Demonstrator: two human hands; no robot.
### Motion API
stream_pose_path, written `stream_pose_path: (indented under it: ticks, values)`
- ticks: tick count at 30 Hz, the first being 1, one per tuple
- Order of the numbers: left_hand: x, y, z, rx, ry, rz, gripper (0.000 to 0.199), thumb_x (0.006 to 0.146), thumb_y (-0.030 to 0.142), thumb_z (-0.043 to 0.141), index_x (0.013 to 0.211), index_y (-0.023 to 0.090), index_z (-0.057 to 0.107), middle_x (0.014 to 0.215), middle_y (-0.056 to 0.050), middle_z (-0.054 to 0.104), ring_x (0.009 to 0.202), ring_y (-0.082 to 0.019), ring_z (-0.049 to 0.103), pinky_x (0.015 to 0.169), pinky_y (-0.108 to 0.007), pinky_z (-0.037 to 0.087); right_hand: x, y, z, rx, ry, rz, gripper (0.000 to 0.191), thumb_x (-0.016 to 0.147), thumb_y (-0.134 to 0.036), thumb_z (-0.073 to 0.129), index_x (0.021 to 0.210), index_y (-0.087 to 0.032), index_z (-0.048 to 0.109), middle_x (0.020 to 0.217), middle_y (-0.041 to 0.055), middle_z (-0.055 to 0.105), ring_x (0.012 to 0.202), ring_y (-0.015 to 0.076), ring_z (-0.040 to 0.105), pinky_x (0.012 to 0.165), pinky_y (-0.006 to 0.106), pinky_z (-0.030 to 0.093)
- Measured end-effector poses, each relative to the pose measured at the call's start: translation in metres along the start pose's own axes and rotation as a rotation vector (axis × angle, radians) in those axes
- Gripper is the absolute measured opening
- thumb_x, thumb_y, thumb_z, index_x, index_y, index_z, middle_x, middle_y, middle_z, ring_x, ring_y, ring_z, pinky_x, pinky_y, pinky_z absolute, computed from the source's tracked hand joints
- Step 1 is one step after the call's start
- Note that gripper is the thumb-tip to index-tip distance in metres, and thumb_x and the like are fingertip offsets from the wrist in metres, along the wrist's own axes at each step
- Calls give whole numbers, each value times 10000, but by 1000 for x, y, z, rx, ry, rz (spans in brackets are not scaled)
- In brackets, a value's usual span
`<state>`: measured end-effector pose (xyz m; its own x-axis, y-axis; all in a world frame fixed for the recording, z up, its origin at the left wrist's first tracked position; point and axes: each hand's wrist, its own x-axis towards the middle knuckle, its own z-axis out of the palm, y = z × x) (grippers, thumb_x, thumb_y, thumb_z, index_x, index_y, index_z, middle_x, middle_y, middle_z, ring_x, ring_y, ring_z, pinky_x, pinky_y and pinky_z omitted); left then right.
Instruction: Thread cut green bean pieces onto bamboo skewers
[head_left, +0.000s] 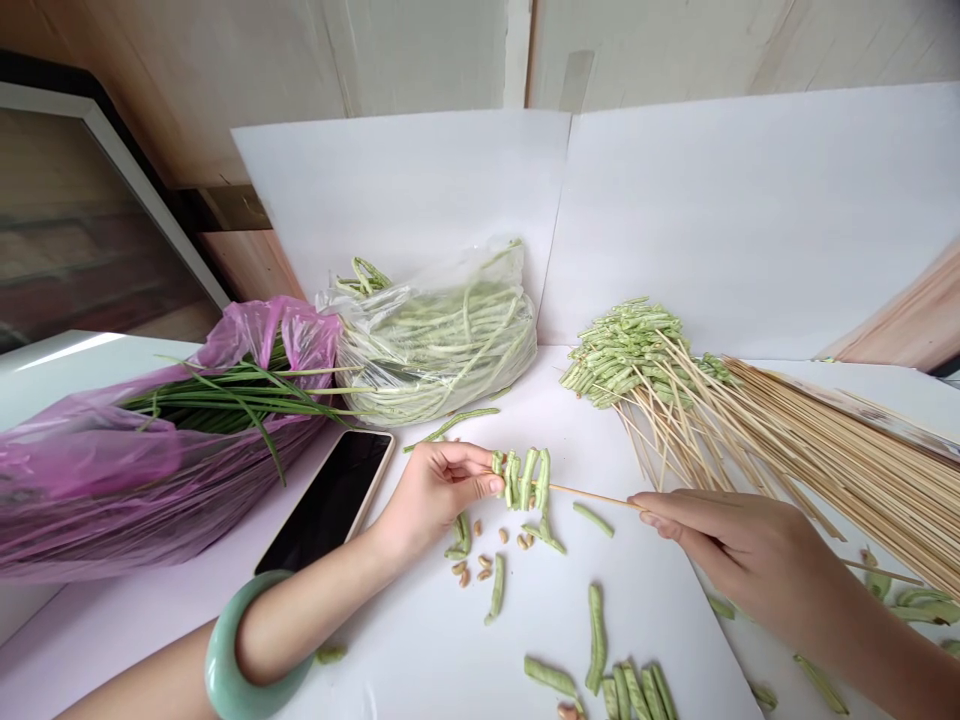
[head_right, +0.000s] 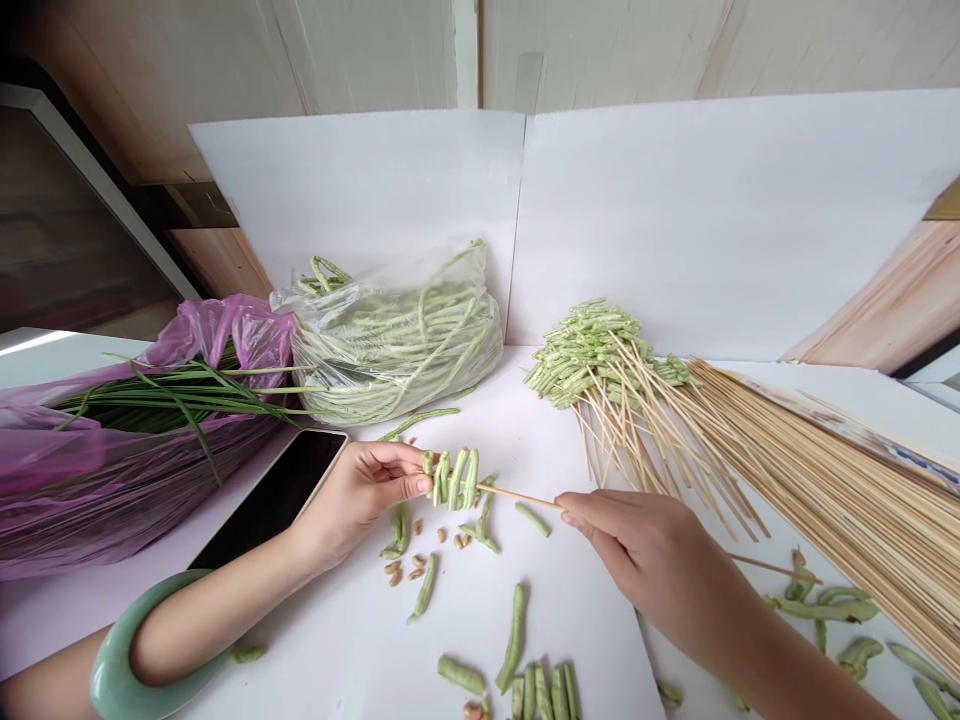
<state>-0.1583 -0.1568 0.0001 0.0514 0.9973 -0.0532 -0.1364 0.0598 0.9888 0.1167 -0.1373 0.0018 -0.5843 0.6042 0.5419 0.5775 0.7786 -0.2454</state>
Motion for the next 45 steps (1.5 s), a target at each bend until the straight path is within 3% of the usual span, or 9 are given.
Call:
stream_pose_path:
  ticks: [3, 9, 12, 19, 22, 28, 32, 38, 45]
  values:
    - [0, 1, 1, -16, 13, -26, 223, 541, 270, 869, 645, 127, 734, 601, -33, 694, 552, -114, 590, 583, -215, 480, 1, -3, -1, -26, 50, -128, 298, 888, -73, 437, 961, -235, 676, 844, 18, 755, 694, 159, 719, 611, 233, 595]
    - [-2, 2, 2, -62, 22, -81, 271, 501, 287, 885, 636, 119, 720, 562, -16, 660, 513, -104, 553, 501, -207, 452, -2, -1, -1, -70, 66, -176, 304, 886, -38, 453, 1040, -229, 632, 880, 29, 751, 752, 158, 717, 674, 248, 591]
    - [-2, 2, 1, -51, 26, -48, 261, 503, 275, 885, 618, 115, 715, 566, -18, 660, 528, -99, 558, 537, -205, 460, -4, 2, 0, 5, 14, -129, 287, 893, -72, 438, 1020, -223, 645, 854, 13, 750, 701, 143, 713, 629, 216, 582]
    - [-2, 2, 1, -26, -12, 15, 214, 531, 244, 872, 619, 129, 715, 610, -26, 687, 578, -116, 595, 602, -218, 485, -7, 5, 2, 171, -162, 178, 365, 883, -147, 377, 900, -256, 725, 663, -8, 705, 563, 164, 675, 481, 227, 535]
    - [-2, 3, 0, -42, -9, 25, 185, 551, 222, 858, 651, 135, 729, 646, -29, 704, 602, -125, 608, 653, -239, 497, -3, 4, -1, 220, -217, 223, 365, 900, -191, 383, 893, -259, 741, 570, -11, 654, 531, 163, 649, 459, 219, 518]
    - [-2, 3, 1, -152, 6, -12, 231, 637, 290, 819, 772, 123, 734, 705, -40, 693, 650, -125, 599, 689, -244, 475, 4, -4, -5, 205, -205, 245, 338, 904, -228, 411, 831, -244, 741, 598, 1, 665, 518, 158, 637, 463, 209, 509]
    - [-3, 2, 4, -195, -30, -63, 290, 643, 352, 816, 745, 100, 714, 704, -42, 669, 634, -107, 576, 654, -222, 454, 3, -11, -3, 170, -167, 156, 332, 878, -162, 387, 874, -236, 711, 646, -9, 686, 540, 147, 653, 486, 200, 510]
    - [-5, 3, 7, -212, 0, -131, 349, 522, 231, 884, 796, 104, 710, 672, -23, 682, 595, -98, 587, 604, -205, 450, 6, -19, -4, 140, -132, 116, 324, 868, -154, 379, 852, -228, 694, 635, -9, 684, 508, 135, 645, 458, 188, 494]
    - [-5, 5, 9, -229, 31, -88, 315, 500, 175, 886, 751, 113, 706, 625, -16, 703, 541, -84, 598, 561, -186, 457, 4, -19, -1, 216, -152, 176, 338, 852, -177, 402, 878, -217, 737, 584, -13, 668, 492, 137, 644, 453, 185, 510]
